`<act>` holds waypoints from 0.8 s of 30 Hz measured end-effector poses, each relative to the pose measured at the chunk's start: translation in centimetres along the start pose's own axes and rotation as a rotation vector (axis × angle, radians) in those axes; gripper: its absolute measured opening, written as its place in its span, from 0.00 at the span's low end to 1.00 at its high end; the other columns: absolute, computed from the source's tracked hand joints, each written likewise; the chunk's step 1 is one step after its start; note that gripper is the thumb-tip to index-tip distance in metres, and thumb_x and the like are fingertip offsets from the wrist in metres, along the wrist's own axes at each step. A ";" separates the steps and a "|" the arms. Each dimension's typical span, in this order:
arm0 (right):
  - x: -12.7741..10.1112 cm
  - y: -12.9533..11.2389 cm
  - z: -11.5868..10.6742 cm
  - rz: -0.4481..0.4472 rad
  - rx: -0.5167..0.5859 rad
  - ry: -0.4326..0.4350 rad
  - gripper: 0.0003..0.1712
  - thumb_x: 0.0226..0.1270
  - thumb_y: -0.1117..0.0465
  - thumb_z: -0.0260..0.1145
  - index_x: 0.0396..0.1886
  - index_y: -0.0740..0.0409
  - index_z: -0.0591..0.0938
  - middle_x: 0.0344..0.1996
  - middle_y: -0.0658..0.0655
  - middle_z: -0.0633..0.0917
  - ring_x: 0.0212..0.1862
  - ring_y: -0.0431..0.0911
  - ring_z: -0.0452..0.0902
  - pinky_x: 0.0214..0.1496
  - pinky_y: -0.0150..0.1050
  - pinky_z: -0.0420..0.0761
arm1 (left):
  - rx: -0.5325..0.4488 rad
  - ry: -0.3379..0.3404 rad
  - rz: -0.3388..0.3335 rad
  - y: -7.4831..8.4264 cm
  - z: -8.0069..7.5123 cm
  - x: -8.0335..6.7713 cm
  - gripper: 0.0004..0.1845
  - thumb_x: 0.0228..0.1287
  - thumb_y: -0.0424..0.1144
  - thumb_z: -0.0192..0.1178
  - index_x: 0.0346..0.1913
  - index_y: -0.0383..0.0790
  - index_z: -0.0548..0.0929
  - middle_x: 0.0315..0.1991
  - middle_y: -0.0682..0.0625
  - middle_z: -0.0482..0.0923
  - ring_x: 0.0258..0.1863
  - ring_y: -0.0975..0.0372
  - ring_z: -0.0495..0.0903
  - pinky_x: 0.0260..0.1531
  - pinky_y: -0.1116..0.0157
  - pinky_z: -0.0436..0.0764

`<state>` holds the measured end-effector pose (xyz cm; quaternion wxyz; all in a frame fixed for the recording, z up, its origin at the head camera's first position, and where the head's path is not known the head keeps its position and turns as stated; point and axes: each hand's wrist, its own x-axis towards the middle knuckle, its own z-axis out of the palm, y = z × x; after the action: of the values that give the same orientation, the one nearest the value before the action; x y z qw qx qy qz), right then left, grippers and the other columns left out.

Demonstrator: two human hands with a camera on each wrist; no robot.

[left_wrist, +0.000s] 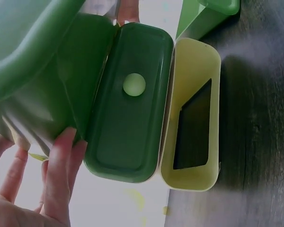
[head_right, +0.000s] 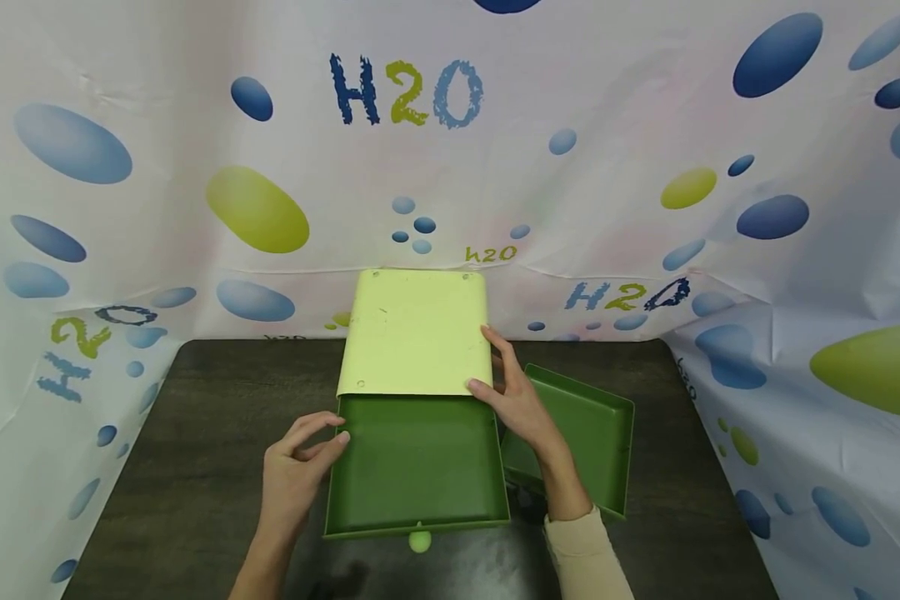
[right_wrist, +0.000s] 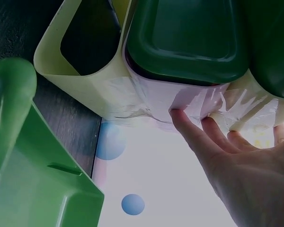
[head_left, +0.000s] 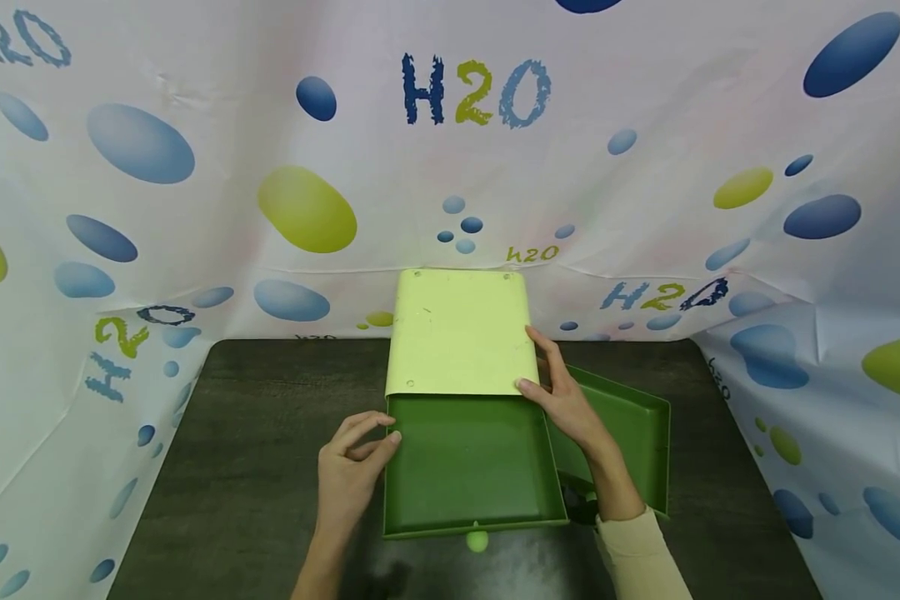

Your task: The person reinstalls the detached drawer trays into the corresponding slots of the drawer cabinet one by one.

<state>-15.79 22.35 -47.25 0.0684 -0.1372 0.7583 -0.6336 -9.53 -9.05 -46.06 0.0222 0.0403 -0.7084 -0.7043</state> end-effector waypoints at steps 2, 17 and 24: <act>0.0 0.0 0.0 0.000 -0.001 0.002 0.43 0.77 0.61 0.57 0.80 0.35 0.46 0.78 0.61 0.47 0.74 0.64 0.55 0.56 0.60 0.75 | -0.002 -0.005 -0.014 0.0 0.0 0.0 0.11 0.60 0.28 0.70 0.47 0.33 0.87 0.51 0.45 0.77 0.36 0.58 0.88 0.22 0.64 0.80; -0.2 0.1 0.2 0.014 0.019 0.007 0.43 0.78 0.61 0.57 0.80 0.36 0.45 0.76 0.64 0.50 0.72 0.64 0.57 0.55 0.53 0.77 | -0.033 -0.134 -0.022 0.5 -0.9 0.1 0.18 0.68 0.32 0.64 0.59 0.34 0.82 0.58 0.43 0.72 0.47 0.56 0.84 0.27 0.57 0.86; -0.2 0.0 0.2 0.000 0.009 0.011 0.42 0.78 0.62 0.56 0.81 0.37 0.45 0.76 0.64 0.51 0.71 0.64 0.59 0.53 0.42 0.79 | 0.074 -0.105 0.030 0.5 -0.8 0.1 0.17 0.67 0.34 0.65 0.58 0.40 0.84 0.56 0.45 0.75 0.51 0.55 0.79 0.28 0.61 0.85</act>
<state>-15.58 22.18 -47.34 0.0649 -0.1331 0.7557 -0.6380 -9.59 -9.82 -45.55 -0.0060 -0.0064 -0.7346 -0.6785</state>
